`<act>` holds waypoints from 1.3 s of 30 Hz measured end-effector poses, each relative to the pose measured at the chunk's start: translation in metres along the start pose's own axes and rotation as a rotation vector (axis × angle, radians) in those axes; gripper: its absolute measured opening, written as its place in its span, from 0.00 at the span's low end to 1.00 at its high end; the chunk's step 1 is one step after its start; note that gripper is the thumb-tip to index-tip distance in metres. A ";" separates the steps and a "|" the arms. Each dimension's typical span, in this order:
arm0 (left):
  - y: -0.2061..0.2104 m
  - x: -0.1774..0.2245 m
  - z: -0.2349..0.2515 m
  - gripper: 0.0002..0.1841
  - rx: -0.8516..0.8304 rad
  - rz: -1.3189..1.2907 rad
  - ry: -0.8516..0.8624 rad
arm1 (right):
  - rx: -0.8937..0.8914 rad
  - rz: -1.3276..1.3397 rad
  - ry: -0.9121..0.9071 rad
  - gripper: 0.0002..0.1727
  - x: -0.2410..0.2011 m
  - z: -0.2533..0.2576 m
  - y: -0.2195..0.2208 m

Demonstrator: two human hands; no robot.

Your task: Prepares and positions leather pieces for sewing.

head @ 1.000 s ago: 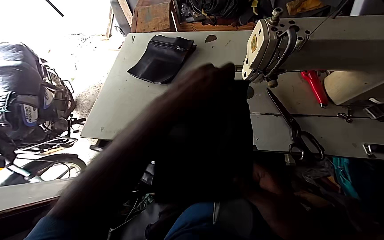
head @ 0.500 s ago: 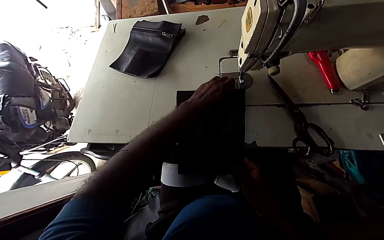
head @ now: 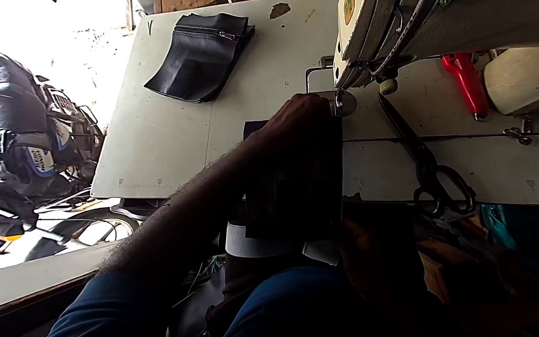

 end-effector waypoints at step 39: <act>-0.001 -0.008 0.004 0.13 0.341 0.200 0.021 | 0.010 -1.320 -0.236 0.29 0.052 -0.026 -0.111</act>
Point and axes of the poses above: each hand's wrist, its own z-axis towards the middle knuckle, its own y-axis out of the palm, x = y × z, the point moved 8 cm from there along z, towards the middle knuckle, and after that the axes turned 3 degrees about -x, right-handed, at the moved point
